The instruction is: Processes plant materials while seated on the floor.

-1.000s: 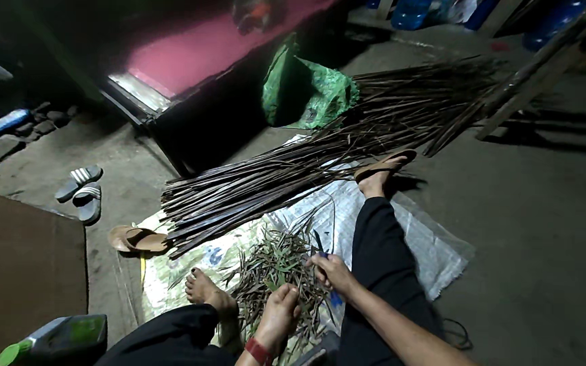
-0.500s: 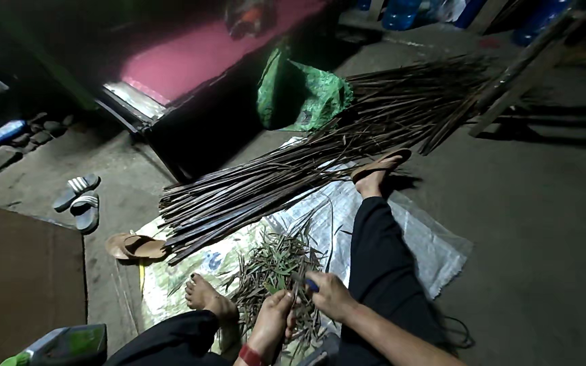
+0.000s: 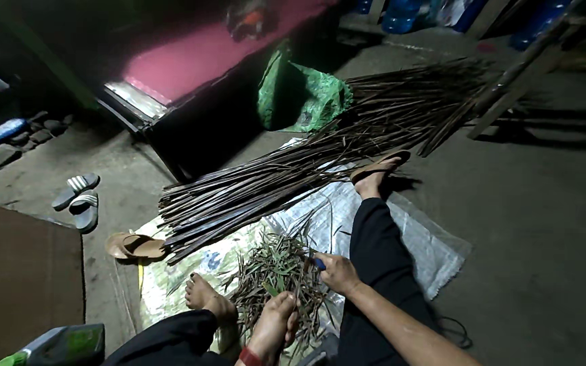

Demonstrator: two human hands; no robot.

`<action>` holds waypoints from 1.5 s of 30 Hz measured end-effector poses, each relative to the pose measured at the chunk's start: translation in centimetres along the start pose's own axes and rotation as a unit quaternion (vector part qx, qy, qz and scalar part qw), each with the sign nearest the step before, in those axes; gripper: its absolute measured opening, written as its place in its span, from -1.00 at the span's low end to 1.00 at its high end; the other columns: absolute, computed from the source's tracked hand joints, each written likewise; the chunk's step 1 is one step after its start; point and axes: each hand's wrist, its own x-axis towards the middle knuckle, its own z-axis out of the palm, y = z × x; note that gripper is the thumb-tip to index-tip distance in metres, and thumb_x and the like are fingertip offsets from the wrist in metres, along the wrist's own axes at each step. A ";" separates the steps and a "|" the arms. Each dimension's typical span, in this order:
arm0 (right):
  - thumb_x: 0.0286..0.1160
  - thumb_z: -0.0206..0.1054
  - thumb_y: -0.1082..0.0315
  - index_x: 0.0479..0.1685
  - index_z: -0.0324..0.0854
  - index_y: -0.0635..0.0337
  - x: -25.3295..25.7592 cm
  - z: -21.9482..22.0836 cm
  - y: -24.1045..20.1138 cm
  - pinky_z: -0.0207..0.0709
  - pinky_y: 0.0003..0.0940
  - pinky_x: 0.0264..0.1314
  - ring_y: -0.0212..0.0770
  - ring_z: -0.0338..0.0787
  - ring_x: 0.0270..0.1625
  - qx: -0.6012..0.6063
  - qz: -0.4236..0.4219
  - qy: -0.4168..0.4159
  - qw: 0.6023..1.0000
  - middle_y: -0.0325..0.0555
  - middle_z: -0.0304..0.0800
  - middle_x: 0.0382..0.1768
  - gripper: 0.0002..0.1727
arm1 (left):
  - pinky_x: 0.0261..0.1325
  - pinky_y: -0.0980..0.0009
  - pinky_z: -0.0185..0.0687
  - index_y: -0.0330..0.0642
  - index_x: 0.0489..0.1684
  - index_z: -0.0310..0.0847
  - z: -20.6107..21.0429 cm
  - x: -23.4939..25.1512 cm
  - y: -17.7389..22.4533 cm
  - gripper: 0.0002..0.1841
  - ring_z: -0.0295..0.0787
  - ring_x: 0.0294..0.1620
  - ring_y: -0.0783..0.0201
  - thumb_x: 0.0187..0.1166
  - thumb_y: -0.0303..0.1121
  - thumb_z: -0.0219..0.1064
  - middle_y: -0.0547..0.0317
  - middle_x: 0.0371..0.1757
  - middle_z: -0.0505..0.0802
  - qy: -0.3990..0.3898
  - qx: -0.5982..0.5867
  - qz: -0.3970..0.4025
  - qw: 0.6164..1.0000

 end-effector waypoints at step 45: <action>0.30 0.34 0.54 -0.16 0.75 0.46 -3.9 2.7 -2.0 0.65 0.23 0.01 0.28 0.87 -0.03 0.019 -0.169 0.012 0.985 0.30 0.84 -0.14 -0.80 | -0.81 0.71 0.21 -0.13 -0.24 0.42 -0.1 0.2 0.0 -0.67 0.23 -0.88 0.59 0.88 -0.40 -0.26 0.42 -0.77 0.41 -0.028 -0.017 0.000 0.999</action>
